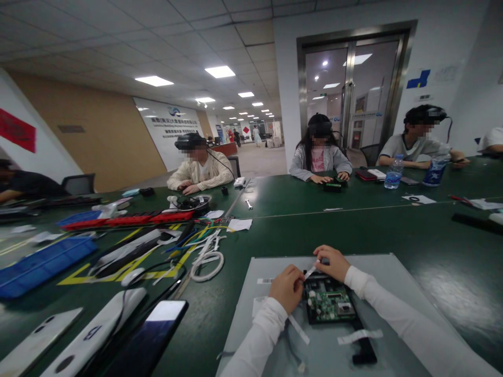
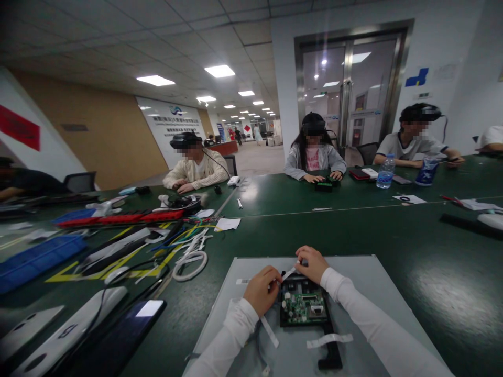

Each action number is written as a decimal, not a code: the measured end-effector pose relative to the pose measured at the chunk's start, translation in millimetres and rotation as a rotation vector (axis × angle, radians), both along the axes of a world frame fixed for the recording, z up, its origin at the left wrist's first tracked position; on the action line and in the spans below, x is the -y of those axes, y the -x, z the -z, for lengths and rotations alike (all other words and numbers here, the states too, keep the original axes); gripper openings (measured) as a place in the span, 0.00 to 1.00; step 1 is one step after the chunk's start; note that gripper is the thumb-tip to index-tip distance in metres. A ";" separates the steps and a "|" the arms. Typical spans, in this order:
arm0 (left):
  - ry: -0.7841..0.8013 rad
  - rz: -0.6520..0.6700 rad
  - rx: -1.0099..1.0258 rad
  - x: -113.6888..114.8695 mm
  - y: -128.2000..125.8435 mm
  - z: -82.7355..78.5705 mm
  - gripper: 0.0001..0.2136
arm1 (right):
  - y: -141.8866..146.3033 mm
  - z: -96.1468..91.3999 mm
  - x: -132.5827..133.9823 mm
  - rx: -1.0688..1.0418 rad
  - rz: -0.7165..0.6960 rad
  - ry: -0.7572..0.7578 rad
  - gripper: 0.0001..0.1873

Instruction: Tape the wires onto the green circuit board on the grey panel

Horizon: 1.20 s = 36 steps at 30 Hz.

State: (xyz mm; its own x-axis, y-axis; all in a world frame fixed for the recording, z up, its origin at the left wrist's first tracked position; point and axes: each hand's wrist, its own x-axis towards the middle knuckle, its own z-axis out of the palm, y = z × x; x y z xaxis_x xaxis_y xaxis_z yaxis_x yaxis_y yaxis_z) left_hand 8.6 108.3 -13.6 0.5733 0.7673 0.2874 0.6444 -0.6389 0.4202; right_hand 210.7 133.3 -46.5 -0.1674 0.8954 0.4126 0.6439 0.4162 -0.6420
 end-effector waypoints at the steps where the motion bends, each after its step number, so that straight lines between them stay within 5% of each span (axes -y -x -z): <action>1: 0.005 0.001 -0.001 -0.1 -0.1 -0.1 0.11 | 0.0 0.1 0.1 0.011 0.000 0.001 0.06; 36: 0.001 -0.020 0.089 -4.5 2.1 7.5 0.11 | 1.0 6.0 -3.3 0.070 0.049 0.000 0.07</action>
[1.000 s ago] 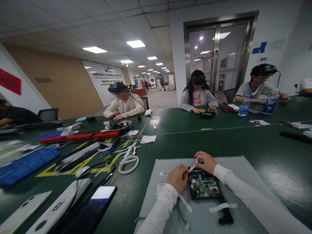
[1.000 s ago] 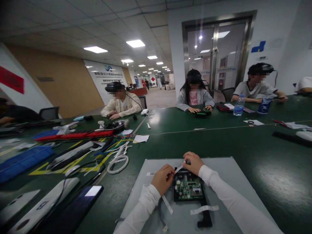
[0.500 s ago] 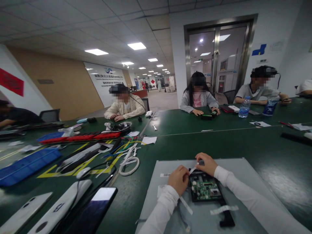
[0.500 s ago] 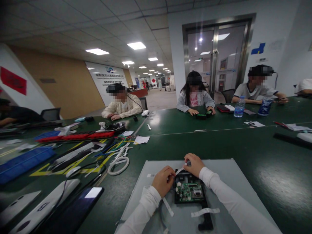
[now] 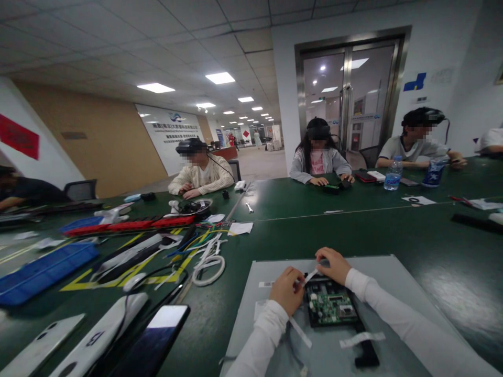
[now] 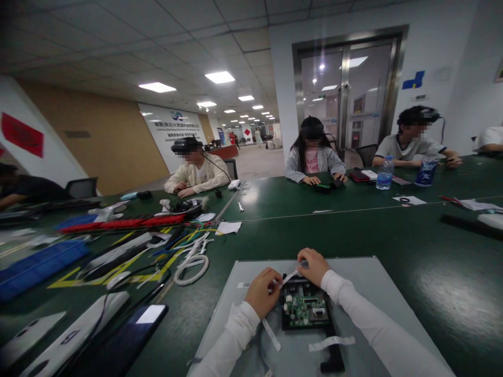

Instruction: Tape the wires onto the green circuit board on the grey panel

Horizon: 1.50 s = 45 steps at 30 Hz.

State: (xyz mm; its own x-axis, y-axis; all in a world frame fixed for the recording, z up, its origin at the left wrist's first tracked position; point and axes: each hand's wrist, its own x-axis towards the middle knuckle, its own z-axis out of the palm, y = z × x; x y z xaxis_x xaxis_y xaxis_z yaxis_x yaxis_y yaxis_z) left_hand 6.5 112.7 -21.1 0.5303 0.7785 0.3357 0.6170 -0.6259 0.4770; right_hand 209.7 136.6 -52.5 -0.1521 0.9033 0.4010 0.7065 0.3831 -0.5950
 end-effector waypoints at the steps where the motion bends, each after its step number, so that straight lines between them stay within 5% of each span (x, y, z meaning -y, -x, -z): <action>1: 0.006 0.003 0.016 -0.6 0.2 0.6 0.11 | -0.1 0.1 0.0 0.003 0.000 -0.002 0.07; 19: 0.152 0.032 0.042 -4.2 3.6 -7.1 0.10 | 0.0 -1.4 1.1 0.011 -0.001 0.010 0.06; 29: 0.144 0.152 -0.044 -7.3 12.9 -15.1 0.07 | -0.9 0.4 -0.4 0.015 -0.003 0.012 0.06; 45: 0.307 0.270 0.017 -21.6 27.1 -7.7 0.10 | -0.7 -1.4 0.3 0.009 0.001 0.013 0.05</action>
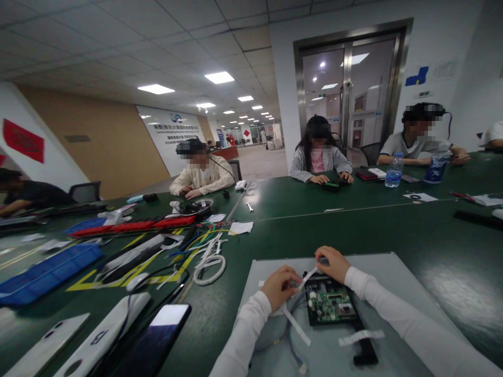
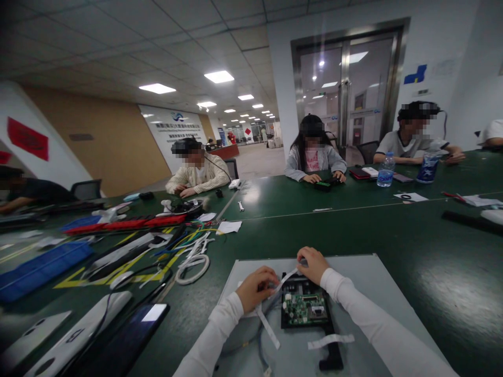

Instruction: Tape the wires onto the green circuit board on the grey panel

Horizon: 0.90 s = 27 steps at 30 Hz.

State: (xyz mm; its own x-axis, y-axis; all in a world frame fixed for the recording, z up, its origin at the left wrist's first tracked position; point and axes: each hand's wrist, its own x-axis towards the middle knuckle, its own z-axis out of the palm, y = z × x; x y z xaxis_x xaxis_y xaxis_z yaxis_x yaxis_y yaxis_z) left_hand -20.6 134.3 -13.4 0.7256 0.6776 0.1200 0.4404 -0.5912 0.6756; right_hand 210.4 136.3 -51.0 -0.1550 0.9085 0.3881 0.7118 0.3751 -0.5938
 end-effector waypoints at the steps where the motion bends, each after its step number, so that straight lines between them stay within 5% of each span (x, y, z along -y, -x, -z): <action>1: 0.016 0.007 0.001 -0.5 0.7 -0.4 0.10 | -0.1 -0.1 0.0 0.001 -0.002 0.000 0.05; 21: 0.099 0.140 -0.012 2.1 10.2 -17.8 0.14 | 1.1 2.5 -0.7 0.008 -0.004 -0.001 0.05; 27: 0.064 0.053 0.001 -0.6 8.6 -8.1 0.14 | 1.9 2.2 -0.2 0.001 -0.002 -0.015 0.04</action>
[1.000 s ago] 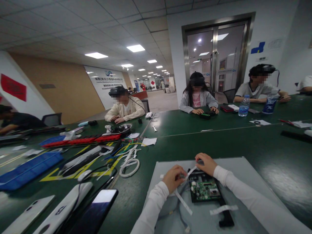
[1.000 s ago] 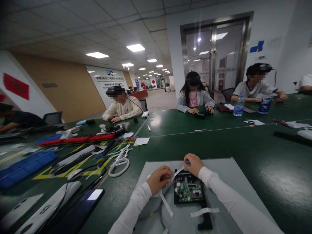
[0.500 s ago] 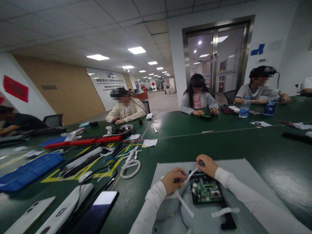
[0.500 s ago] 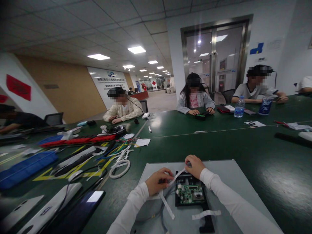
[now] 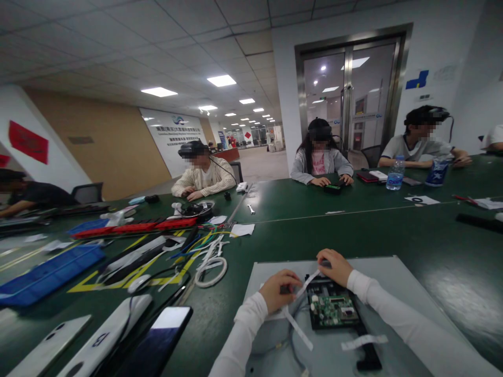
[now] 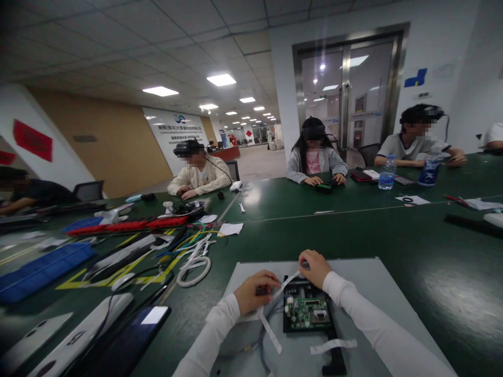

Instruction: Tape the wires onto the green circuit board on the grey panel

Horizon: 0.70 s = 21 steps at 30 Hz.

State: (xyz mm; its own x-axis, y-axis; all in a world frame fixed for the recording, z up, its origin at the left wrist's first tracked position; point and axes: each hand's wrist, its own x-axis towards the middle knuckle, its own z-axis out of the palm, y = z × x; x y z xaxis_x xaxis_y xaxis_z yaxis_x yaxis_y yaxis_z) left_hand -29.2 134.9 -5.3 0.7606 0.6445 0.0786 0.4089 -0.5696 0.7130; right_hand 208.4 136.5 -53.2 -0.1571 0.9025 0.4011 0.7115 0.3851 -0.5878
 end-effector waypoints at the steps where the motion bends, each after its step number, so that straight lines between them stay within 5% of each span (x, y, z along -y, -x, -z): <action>1: -0.019 -0.036 0.000 -0.5 -1.2 2.8 0.13 | 0.1 -0.1 0.1 0.002 0.000 0.000 0.04; 10: -0.248 -0.260 -0.067 9.4 -17.8 12.2 0.07 | -0.7 -1.4 1.1 0.031 -0.007 0.007 0.07; 21: -0.298 -0.297 -0.108 11.6 -21.8 15.9 0.05 | -0.4 -3.7 2.3 0.058 -0.002 0.034 0.09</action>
